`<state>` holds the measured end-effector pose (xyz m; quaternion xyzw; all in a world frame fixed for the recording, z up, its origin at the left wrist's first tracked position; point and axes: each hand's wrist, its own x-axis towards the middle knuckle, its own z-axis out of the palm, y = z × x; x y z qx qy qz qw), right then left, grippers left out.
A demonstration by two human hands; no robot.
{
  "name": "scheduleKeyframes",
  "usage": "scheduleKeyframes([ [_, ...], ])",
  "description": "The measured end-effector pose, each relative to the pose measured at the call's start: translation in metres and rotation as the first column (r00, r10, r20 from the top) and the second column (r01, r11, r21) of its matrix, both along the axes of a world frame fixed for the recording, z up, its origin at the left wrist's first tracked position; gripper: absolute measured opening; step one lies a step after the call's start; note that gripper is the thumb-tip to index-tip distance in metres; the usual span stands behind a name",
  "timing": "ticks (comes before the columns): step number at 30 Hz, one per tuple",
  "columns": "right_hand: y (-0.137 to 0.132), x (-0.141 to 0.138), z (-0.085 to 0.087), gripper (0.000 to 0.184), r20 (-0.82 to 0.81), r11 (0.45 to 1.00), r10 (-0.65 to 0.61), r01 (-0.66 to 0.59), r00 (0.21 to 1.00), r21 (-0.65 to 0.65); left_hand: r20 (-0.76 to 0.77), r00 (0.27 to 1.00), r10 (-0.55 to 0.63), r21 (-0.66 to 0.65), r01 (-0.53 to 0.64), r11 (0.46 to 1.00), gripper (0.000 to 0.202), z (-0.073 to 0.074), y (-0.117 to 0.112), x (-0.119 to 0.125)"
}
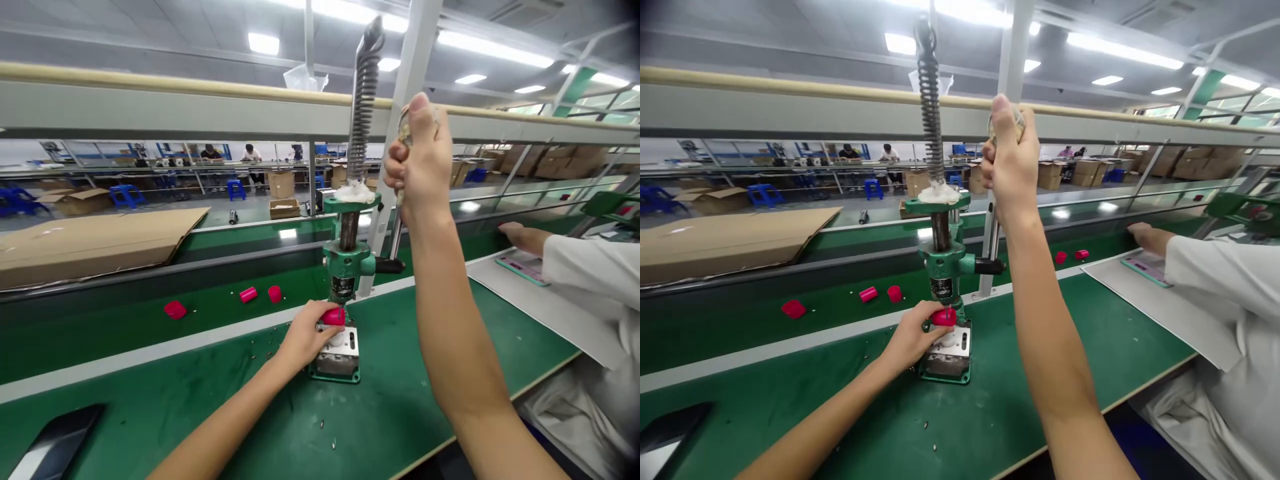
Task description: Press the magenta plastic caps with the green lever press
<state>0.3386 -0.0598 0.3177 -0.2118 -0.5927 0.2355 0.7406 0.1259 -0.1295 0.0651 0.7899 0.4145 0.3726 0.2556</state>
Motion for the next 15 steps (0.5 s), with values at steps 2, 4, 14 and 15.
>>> scheduleKeyframes([
  [2, 0.002, 0.001, 0.000, 0.040, 0.003, 1.000, -0.021, 0.021, 1.000, -0.010, 0.002, 0.999, -0.039, -0.009, 0.039, 0.999, 0.030, 0.001, -0.002, -0.003],
  [4, 0.002, 0.001, -0.001, 0.037, -0.006, 1.000, -0.014, 0.014, 1.000, -0.006, -0.003, 0.997, -0.080, -0.025, 0.080, 0.996, 0.028, 0.003, -0.001, -0.005],
  [14, -0.011, -0.004, -0.002, 0.055, -0.061, 0.991, 0.134, -0.134, 0.989, 0.000, 0.263, 0.954, -0.142, -0.291, 0.218, 0.932, 0.044, 0.002, -0.002, -0.003],
  [15, -0.010, -0.005, -0.001, 0.055, -0.066, 0.991, 0.130, -0.130, 0.989, 0.005, 0.277, 0.951, -0.139, -0.304, 0.224, 0.926, 0.045, 0.001, -0.002, -0.003],
])
